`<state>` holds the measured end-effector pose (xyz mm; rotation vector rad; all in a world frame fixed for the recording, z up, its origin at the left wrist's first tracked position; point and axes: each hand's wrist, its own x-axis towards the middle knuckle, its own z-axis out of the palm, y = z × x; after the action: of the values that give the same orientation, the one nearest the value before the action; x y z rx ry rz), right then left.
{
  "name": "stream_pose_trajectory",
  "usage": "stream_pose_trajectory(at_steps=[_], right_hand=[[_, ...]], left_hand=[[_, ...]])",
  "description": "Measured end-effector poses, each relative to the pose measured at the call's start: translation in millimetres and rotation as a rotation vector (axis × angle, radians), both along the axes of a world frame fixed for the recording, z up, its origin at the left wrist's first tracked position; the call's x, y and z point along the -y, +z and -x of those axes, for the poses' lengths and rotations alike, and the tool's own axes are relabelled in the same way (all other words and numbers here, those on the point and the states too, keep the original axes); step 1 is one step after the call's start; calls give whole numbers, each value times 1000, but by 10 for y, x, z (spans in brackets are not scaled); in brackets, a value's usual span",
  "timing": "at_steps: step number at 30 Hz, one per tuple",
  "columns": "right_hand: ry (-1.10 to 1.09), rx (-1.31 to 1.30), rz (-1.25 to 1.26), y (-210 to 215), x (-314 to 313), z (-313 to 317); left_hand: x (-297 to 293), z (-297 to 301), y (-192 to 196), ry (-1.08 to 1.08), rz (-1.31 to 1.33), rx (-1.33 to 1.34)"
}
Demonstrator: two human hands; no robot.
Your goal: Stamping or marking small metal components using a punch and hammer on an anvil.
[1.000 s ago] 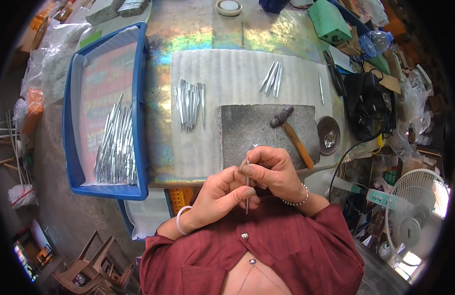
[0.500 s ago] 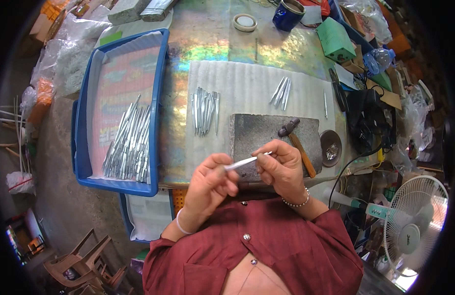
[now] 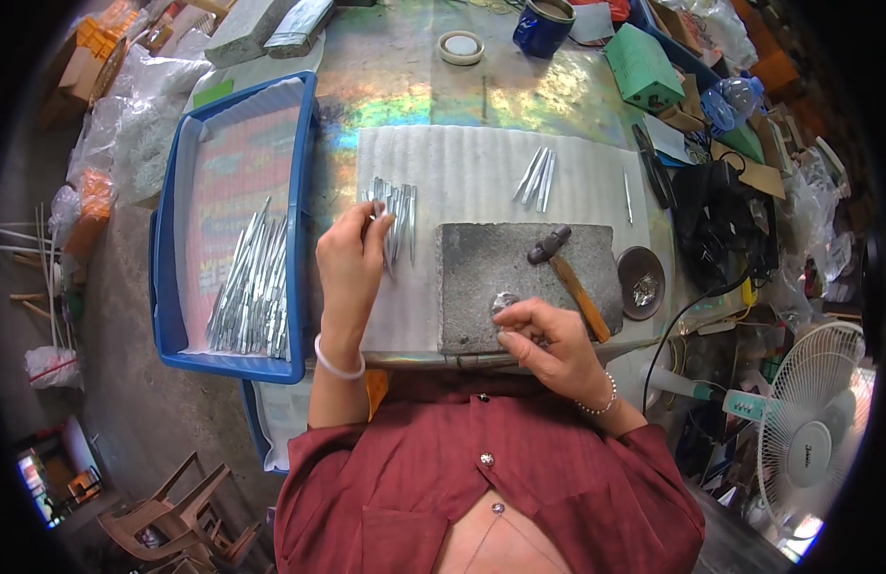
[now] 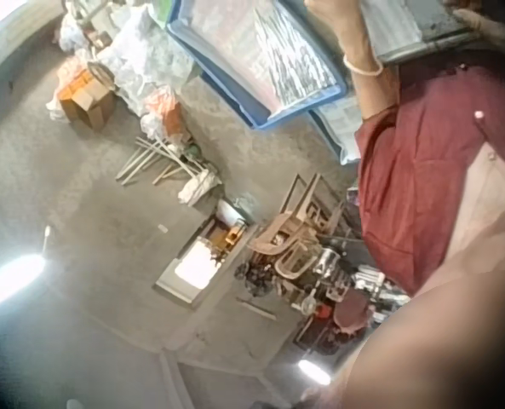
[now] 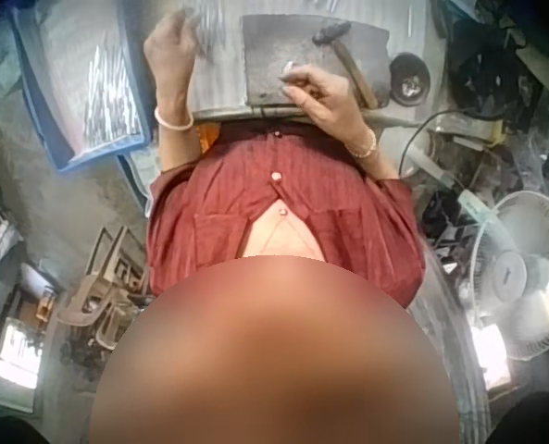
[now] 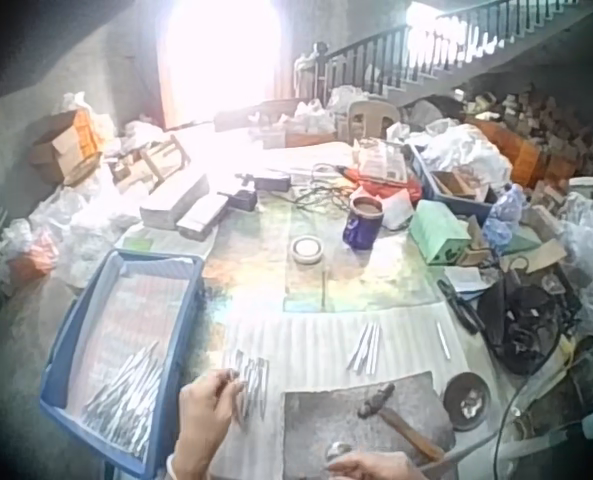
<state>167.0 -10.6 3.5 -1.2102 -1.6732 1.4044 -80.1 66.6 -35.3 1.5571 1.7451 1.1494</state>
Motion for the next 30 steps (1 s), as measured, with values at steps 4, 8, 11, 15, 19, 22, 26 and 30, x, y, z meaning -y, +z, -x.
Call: stream_pose_trajectory(at_steps=[4,8,11,15,19,22,26,30], right_hand=[[102,109,-168,78,35,-59],[73,64,-247,-24,47,-124],[49,50,-244,-30,23,-200],[-79,79,-300,11,-10,-351],[-242,299,-423,-71,-6,-519],[-272,486,-540,-110,-24,-602],[-315,647,-532,-147,28,-632],[-321,767,-570,-258,21,-652]], left_hand=[[-300,54,-354,60,-9,-388],[-354,52,-388,24,-68,-406],[-331,98,-335,57,-155,-421],[-233,49,20,72,-48,-119],[-353,-392,368,-154,97,86],[-636,-876,276,-431,134,-12],[-1155,-1348,-284,-609,1,-491],[-1385,-1628,-438,-543,238,-709]])
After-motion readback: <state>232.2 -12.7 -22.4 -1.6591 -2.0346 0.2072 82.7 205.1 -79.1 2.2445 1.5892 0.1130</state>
